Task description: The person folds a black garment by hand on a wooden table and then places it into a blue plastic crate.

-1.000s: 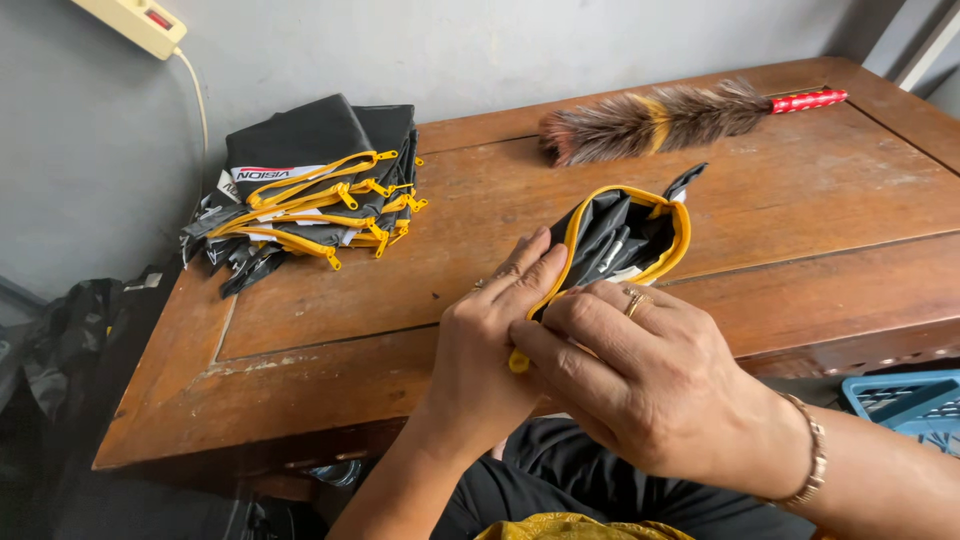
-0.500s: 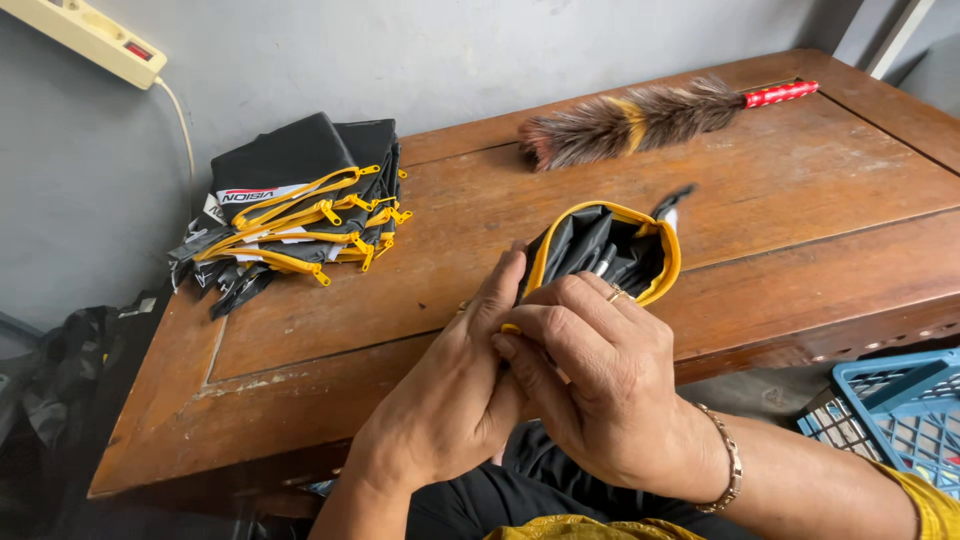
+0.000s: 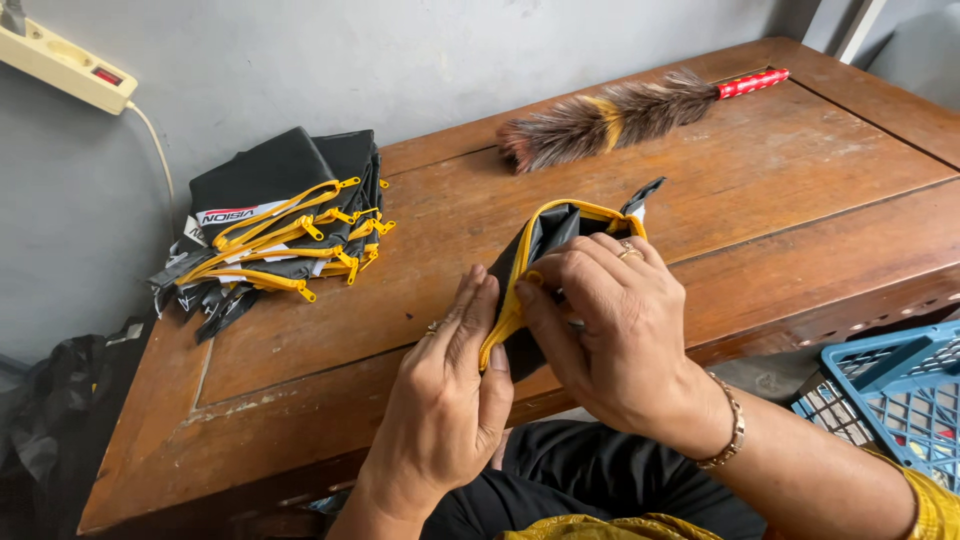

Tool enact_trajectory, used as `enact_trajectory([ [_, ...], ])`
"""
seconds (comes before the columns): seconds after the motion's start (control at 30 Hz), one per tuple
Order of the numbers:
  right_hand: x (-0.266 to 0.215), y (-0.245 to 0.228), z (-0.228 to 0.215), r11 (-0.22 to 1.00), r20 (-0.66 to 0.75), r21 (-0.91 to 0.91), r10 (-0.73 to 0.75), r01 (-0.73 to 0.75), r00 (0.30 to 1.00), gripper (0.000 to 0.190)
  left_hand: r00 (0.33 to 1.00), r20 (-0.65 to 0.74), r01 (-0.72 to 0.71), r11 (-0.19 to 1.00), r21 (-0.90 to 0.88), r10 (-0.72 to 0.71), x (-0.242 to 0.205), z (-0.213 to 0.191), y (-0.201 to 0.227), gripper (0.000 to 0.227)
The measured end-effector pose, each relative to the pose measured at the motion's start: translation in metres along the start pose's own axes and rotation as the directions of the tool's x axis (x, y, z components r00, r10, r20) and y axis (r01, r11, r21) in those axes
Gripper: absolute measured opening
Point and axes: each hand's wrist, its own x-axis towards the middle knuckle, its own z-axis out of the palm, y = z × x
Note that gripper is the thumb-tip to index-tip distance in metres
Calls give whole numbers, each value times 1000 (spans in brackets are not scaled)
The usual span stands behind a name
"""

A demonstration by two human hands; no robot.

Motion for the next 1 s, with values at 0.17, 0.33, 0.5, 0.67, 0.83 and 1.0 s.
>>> enact_trajectory([
  [0.17,-1,12,-1,999,-2,-39,-19,19,1000,13,985,-163,-60,998,20,62,5,5,-2,40],
  [0.33,-2,18,2,997,29,-74,-28,30,999,12,990,-140,-1,1000,-11,-1,22,-14,13,38],
  [0.5,4,22,9,1000,127,21,-18,15,992,10,904,317,283,957,60,-287,55,-29,9,120],
  [0.67,9,26,26,994,274,16,104,-113,956,11,685,484,463,838,288,-545,109,-29,-11,43],
  [0.83,6,22,33,989,140,128,53,-71,989,12,766,473,351,899,261,-436,97,-19,-27,18],
  [1.0,3,17,32,990,-11,118,-81,81,997,10,805,442,391,914,107,-396,76,-12,-31,36],
])
